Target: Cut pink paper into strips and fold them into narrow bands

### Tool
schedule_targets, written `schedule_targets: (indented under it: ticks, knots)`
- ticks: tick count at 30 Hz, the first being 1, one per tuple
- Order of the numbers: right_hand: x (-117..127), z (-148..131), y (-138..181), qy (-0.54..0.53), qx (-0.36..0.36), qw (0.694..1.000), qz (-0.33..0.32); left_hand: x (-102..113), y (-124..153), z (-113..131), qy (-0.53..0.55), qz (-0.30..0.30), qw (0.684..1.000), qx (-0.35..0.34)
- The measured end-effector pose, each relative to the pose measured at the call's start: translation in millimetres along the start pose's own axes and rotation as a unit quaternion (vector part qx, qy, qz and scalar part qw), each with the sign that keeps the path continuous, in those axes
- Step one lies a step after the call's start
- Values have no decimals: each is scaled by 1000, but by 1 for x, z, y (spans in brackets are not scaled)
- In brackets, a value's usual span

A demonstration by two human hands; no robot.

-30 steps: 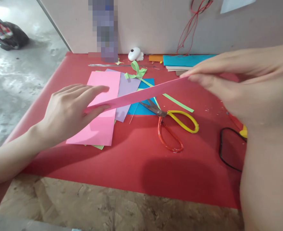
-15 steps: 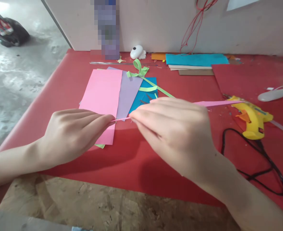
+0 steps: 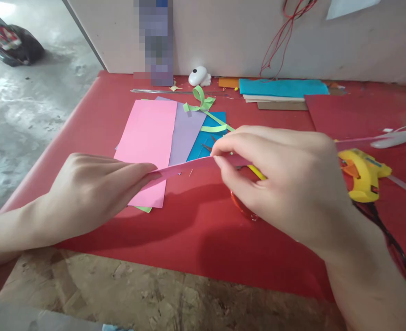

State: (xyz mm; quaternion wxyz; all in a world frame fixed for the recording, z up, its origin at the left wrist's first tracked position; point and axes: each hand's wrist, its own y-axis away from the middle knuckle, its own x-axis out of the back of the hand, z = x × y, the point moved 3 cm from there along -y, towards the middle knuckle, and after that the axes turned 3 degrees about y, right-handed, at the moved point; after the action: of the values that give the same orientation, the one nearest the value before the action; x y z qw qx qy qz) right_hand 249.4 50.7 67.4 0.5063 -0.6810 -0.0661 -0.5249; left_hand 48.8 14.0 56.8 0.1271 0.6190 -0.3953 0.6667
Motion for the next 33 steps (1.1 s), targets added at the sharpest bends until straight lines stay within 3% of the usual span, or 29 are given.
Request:
schedule_targets:
  ticks: [8, 13, 26, 33]
  knots:
    - [-16, -41, 3, -121, 1, 992, -26, -10, 3, 17, 31, -13, 998, -54]
    - [-15, -50, 6, -135, -17, 991, -22, -11, 4, 21, 45, -11, 997, -64]
    - [-4, -42, 1, -112, -46, 991, -55, -2, 2, 21, 33, 8, 998, -61]
    - [1, -14, 7, -76, -61, 995, -6, 1, 4, 15, 32, 18, 998, -50]
